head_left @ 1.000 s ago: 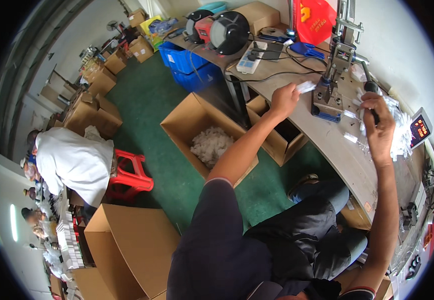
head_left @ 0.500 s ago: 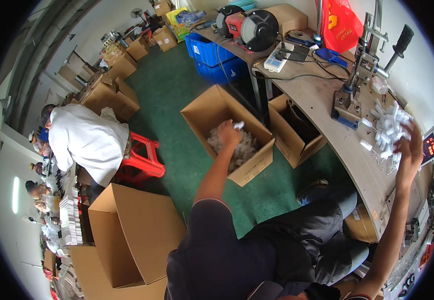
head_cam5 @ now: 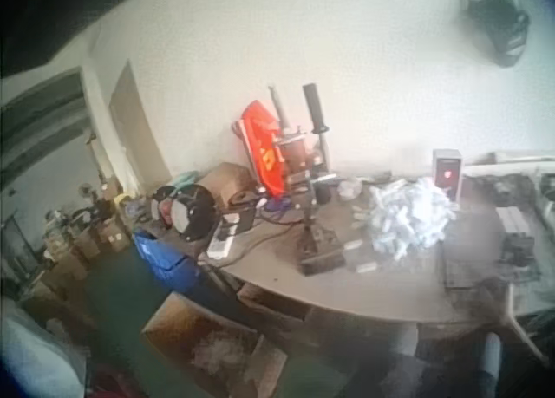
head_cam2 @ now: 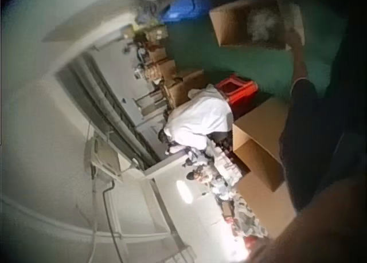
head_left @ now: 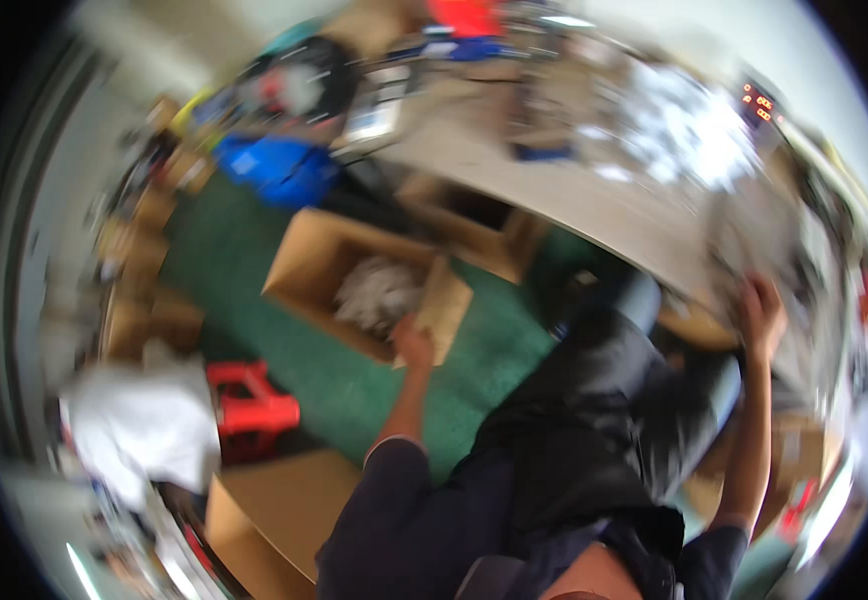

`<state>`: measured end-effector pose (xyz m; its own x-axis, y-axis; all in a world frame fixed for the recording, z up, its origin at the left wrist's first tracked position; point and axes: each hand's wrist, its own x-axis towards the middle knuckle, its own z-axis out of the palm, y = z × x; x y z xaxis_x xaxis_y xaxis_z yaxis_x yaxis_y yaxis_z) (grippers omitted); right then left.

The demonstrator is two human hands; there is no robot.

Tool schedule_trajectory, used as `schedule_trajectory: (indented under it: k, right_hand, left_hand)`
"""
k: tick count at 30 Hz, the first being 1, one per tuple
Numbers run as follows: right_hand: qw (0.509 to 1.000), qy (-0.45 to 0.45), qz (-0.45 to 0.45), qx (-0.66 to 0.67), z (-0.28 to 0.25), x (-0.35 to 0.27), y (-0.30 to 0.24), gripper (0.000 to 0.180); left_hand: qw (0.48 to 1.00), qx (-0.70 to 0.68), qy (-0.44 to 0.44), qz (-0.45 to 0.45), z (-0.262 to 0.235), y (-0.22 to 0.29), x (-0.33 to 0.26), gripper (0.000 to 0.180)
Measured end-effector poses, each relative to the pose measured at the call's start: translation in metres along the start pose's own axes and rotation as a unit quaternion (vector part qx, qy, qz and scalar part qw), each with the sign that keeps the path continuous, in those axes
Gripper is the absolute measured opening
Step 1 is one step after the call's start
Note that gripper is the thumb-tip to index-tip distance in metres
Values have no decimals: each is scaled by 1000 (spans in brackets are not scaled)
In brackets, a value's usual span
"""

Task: The person assembles small white plastic components by inserting metal rods into them by hand, then pressing them together using a manual lever press.

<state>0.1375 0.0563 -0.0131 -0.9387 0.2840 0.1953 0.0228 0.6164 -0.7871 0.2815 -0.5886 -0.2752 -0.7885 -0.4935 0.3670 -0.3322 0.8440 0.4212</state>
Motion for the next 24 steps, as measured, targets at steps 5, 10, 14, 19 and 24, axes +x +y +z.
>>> schedule_trajectory:
  k: [5, 10, 14, 19, 24]
  right_hand:
    - [996, 91, -9, 11, -9, -11, 0, 26]
    - [987, 144, -35, 59, 2, -6, 12, 19]
    - [974, 191, -27, 117, 11, -3, 19, 17]
    - [978, 165, -23, 124, 4, 6, 22, 16]
    - [972, 173, -34, 154, -4, 6, 29, 15]
  left_hand:
    - [989, 93, -111, -22, -16, 4, 13, 52]
    - [992, 95, -45, 69, -24, 41, 30, 42]
    - [986, 25, -71, 146, -24, 72, 53, 37]
    - [969, -134, -98, 186, -10, 151, 77, 27]
    - [940, -153, -97, 288, -24, 255, 72, 25]
